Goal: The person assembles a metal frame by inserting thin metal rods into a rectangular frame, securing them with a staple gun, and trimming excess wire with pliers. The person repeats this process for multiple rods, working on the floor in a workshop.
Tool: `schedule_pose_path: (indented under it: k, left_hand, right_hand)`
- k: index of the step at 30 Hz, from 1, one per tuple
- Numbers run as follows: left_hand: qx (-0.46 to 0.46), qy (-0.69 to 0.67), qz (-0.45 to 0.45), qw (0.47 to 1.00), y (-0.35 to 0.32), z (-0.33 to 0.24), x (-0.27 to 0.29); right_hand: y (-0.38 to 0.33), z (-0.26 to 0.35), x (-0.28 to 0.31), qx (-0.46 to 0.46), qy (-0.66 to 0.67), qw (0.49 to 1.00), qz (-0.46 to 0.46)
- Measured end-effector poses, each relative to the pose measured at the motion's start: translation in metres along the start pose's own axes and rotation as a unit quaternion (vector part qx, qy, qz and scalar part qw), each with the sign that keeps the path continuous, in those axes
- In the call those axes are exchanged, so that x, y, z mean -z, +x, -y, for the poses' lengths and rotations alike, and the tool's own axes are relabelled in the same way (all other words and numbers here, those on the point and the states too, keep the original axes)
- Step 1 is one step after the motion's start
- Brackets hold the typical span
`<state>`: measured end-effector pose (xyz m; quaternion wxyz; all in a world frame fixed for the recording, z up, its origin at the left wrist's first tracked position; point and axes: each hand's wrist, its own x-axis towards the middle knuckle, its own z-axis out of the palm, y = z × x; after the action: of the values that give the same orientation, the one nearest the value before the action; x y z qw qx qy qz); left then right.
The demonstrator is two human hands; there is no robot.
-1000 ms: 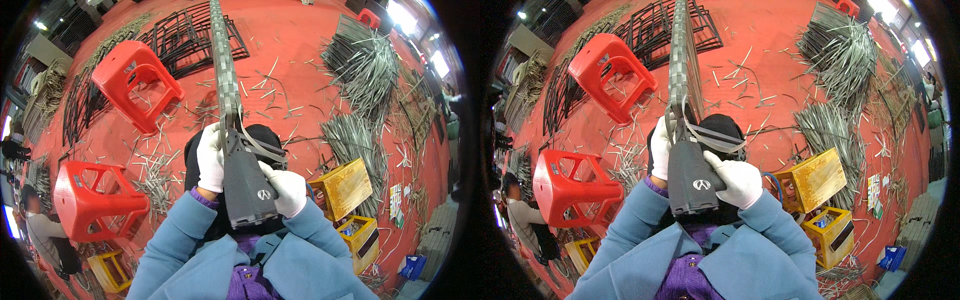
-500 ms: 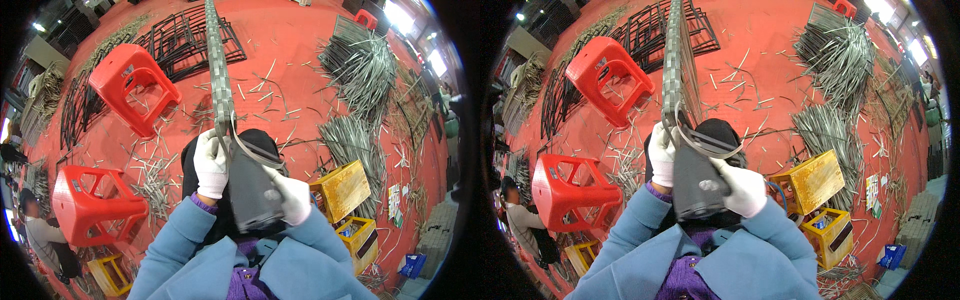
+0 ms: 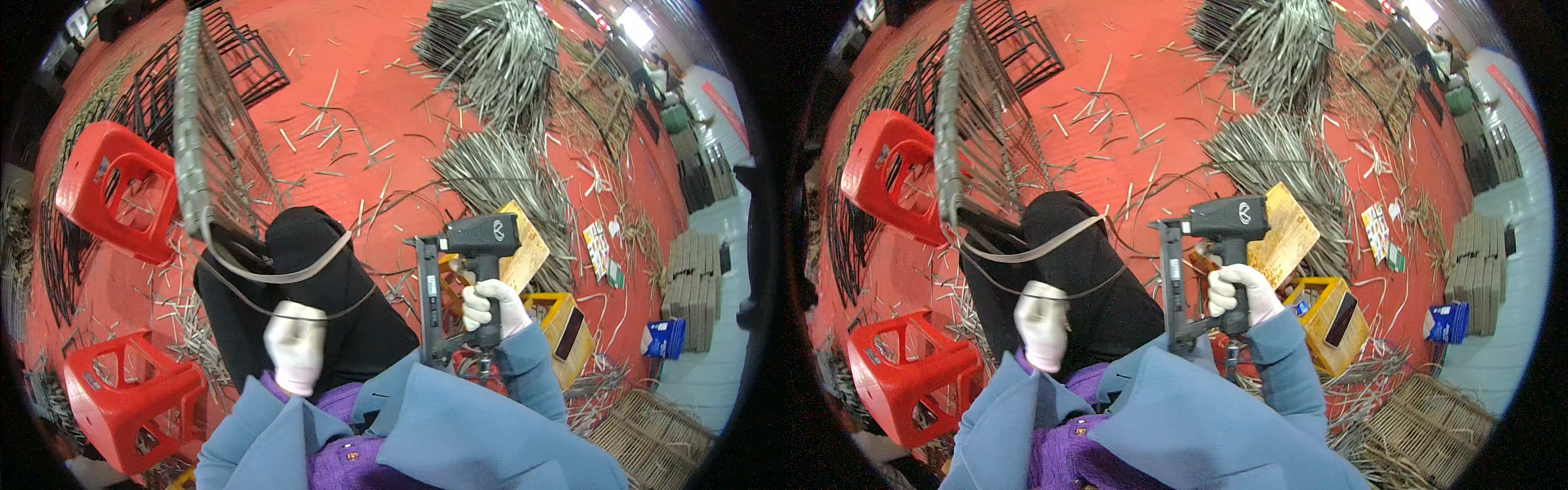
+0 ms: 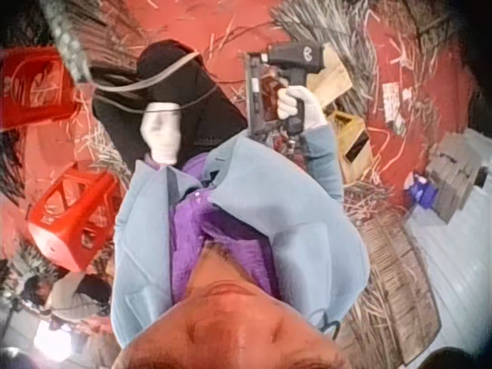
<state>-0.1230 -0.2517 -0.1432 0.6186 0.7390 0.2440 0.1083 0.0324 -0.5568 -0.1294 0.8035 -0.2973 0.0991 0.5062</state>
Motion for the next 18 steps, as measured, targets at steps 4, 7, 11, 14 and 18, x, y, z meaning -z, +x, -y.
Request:
schedule_pose_path:
  k: [4,7,11,14,18]
  left_hand:
    - [0.017,-0.150,0.297,0.943,-0.005,-0.021,-0.053]
    - [0.134,-0.221,0.412,0.874,0.005,-0.033,-0.074]
    - [0.271,-0.358,0.393,0.803,0.012,-0.033,-0.087]
    - [0.300,-0.487,0.391,0.721,0.019,-0.024,-0.094]
    - [0.257,-0.509,0.422,0.705,0.033,-0.014,-0.103]
  right_hand:
    - [0.028,-0.024,0.006,0.007,0.089,0.988,0.128]
    - [0.039,-0.030,0.002,-0.003,0.079,0.987,0.138]
    - [0.045,-0.027,0.001,0.000,0.083,0.982,0.169]
    - [0.053,-0.025,0.007,0.005,0.138,0.975,0.175]
    - [0.072,-0.028,0.021,-0.009,0.203,0.944,0.258]
